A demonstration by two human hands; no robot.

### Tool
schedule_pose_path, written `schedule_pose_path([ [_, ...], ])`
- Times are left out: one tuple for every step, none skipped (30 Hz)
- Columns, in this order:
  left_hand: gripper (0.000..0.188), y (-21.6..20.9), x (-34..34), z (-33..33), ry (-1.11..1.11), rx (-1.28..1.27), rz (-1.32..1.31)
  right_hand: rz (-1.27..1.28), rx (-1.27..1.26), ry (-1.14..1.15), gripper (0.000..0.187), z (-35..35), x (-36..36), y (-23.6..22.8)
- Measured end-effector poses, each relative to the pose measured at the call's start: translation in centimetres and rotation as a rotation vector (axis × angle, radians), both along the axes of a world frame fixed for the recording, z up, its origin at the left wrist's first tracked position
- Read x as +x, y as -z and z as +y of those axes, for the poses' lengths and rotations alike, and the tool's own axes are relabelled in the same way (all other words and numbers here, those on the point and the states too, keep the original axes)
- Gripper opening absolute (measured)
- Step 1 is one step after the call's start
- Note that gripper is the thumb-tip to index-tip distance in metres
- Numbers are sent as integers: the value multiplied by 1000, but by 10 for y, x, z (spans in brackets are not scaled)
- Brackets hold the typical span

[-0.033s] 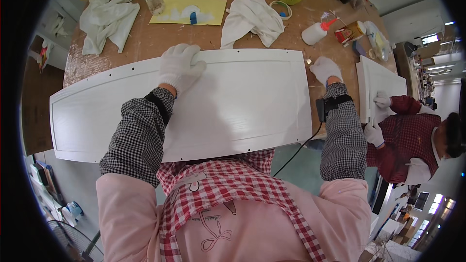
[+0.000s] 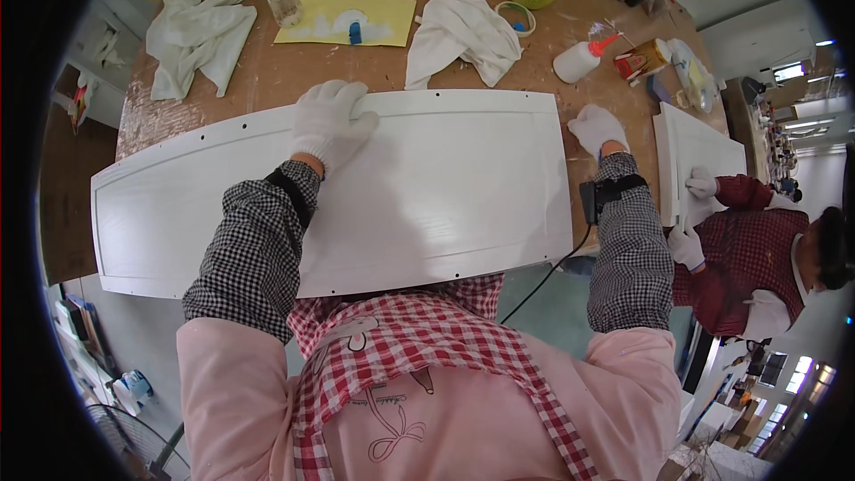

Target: Scraping and cleaning the surface and edges of a white furniture panel on a workbench.

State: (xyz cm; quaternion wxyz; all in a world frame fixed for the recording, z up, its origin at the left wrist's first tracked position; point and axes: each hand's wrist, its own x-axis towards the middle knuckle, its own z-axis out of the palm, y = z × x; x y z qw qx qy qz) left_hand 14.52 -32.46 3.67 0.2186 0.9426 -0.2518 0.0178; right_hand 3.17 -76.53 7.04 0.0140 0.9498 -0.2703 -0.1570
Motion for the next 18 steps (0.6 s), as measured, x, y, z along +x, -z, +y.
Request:
schedule_pose_path([
  [44,0,1,0,1,-1,-8,-41,38,-21,36,-1,-4,3],
  [44,-1,1,-1,1,-2,-10,-43,36,-22,36,0,-8,8],
  [44,-1,0,-1,7,0,3,-211,101,8,34,2,-13,15],
  [44,-2,1,-1,12,1,13,-381,165,36,33,5,-15,17],
  [44,2,2,0,3,4,13,-381,169,28,33,14,-14,19],
  [44,6,2,1,2,-12,-22,-464,120,3,32,27,-12,24],
  [44,9,1,1,9,-30,-54,-544,67,-12,32,39,-12,27],
  [44,7,0,2,9,-26,-53,-447,20,-40,31,50,-8,27],
  [43,5,0,2,12,-27,-30,-446,24,-40,31,58,-6,29],
  [43,2,0,1,15,-31,-9,-469,-21,-23,30,65,-3,29],
  [43,2,1,0,13,-29,-11,-491,-65,-5,30,72,0,30],
  [43,1,1,-1,12,-28,-14,-493,-63,-5,30,80,4,32],
  [42,1,2,-2,9,-27,-16,-414,-32,-107,31,93,7,30],
  [42,1,2,-2,6,-25,-16,-335,-1,-208,31,101,10,26],
  [42,1,2,-1,5,-15,-5,-335,1,-210,31,101,12,22],
  [42,1,1,-1,6,-5,8,-338,42,-201,32,100,14,19],
  [42,2,1,0,6,-2,9,-341,83,-191,34,98,16,18],
  [42,3,1,0,8,-13,-6,-341,86,-190,34,90,16,21],
])
